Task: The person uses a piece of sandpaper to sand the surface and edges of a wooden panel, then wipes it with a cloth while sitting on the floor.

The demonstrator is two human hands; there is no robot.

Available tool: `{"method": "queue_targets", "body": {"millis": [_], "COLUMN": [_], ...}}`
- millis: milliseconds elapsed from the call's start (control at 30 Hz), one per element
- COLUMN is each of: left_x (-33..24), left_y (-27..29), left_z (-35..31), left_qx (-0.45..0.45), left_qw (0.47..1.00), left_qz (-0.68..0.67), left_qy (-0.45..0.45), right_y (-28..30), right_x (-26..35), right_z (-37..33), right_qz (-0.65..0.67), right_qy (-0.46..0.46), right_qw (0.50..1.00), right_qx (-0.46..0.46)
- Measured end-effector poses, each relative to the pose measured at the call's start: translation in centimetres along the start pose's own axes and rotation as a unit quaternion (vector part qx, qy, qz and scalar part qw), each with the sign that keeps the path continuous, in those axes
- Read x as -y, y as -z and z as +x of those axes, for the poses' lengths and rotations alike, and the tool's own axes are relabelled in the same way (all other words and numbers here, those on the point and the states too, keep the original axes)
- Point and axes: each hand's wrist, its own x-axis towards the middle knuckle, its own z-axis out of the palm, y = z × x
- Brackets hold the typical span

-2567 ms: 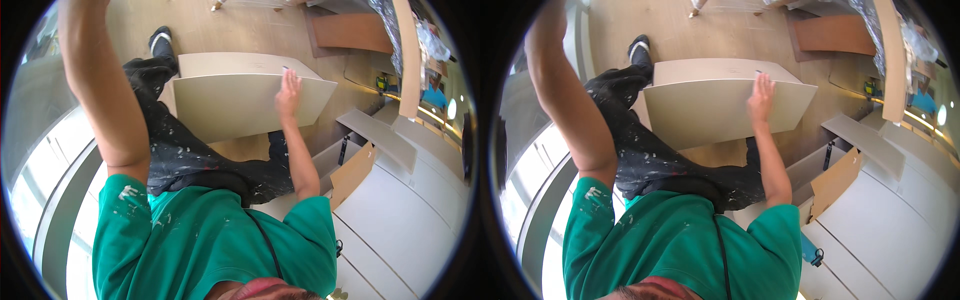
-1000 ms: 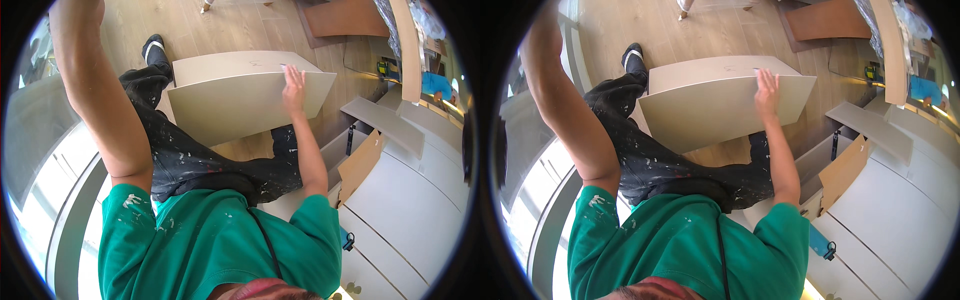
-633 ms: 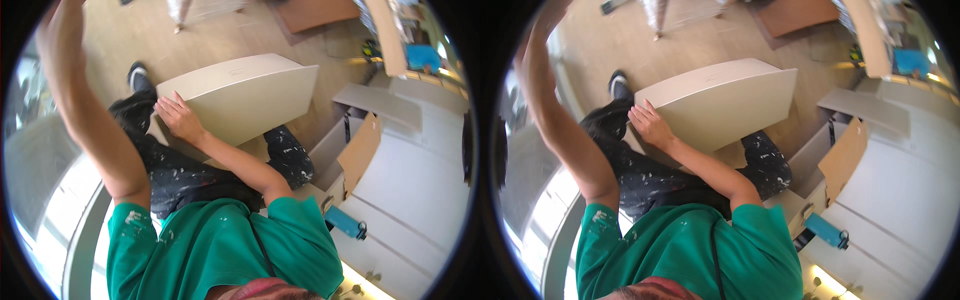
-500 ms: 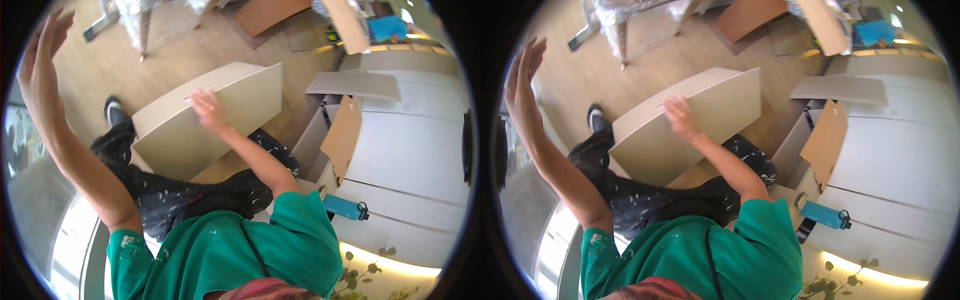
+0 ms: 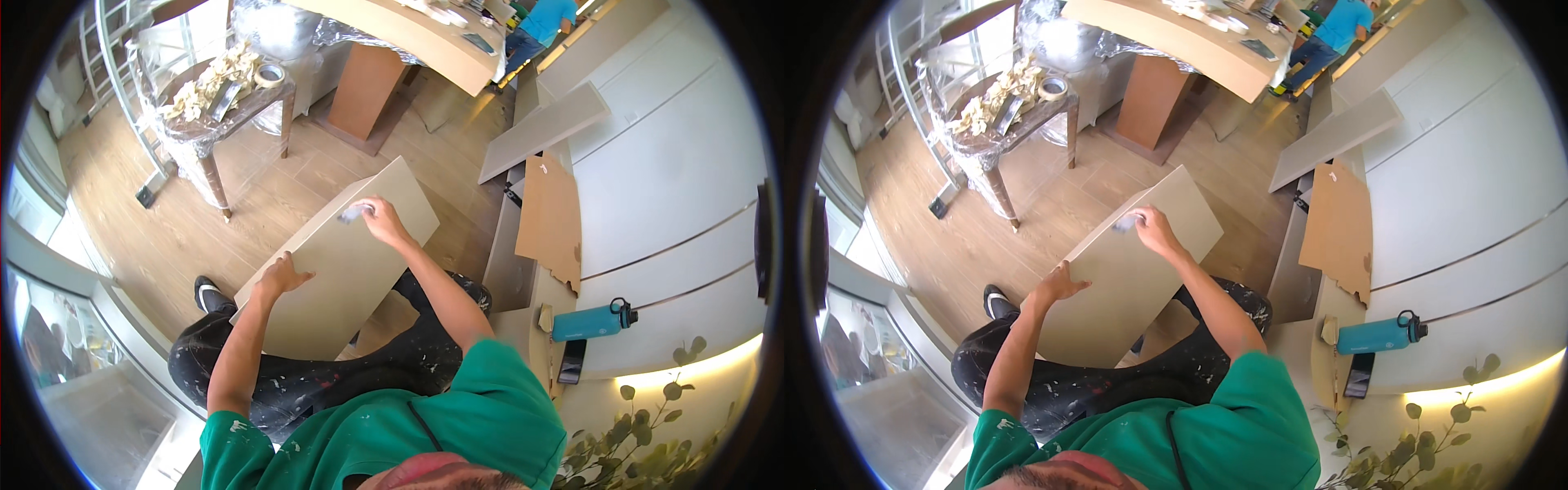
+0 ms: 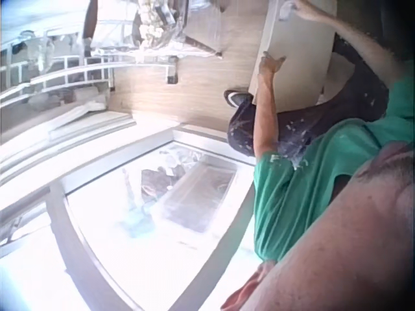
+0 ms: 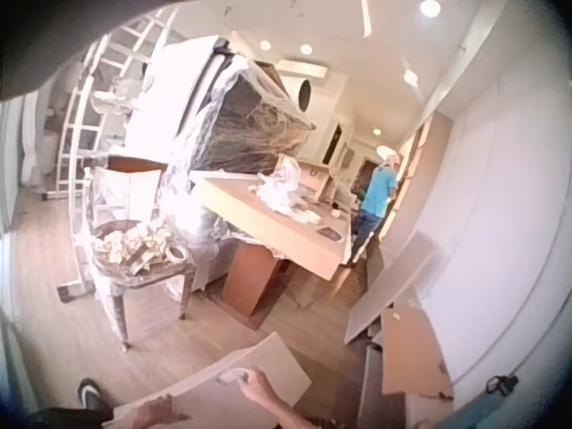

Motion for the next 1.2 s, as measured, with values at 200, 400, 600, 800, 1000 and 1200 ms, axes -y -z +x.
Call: {"method": "queue_targets", "body": {"millis": [200,400,600,800,1000,1200], "left_x": [0.7,2.0,0.5,0.8,1.6,1.5], "left_y": [-0.7,-3.0,-1.0,-1.2,-2.1,-1.5], "left_z": [0.7,3.0,0.8,0.4,1.3,1.4], "left_qx": [-0.078,-0.217,-0.143,-0.161,-0.205,-0.186], "left_qw": [0.995,0.967,0.984,0.978,0.965,0.968], "left_qz": [0.004,-0.057,-0.095,-0.128,-0.148,-0.157], "left_qy": [-0.064,-0.119,-0.042,-0.04,-0.065,-0.06], "right_y": [0.9,0.7,-2.0,-4.0,-4.9,-4.8], "right_x": [-3.6,-8.3,-8.3,-4.6,-0.9,-1.6], "right_z": [-9.1,-12.7,-12.7,-8.7,-5.0,-1.8], "right_qz": [0.481,0.722,0.675,0.613,0.359,0.022], "right_qy": [-0.187,-0.236,-0.3,-0.242,-0.326,-0.212], "right_qw": [0.856,0.648,0.655,0.752,0.867,0.966], "right_qx": [-0.019,-0.064,-0.159,-0.029,0.119,0.149]}}
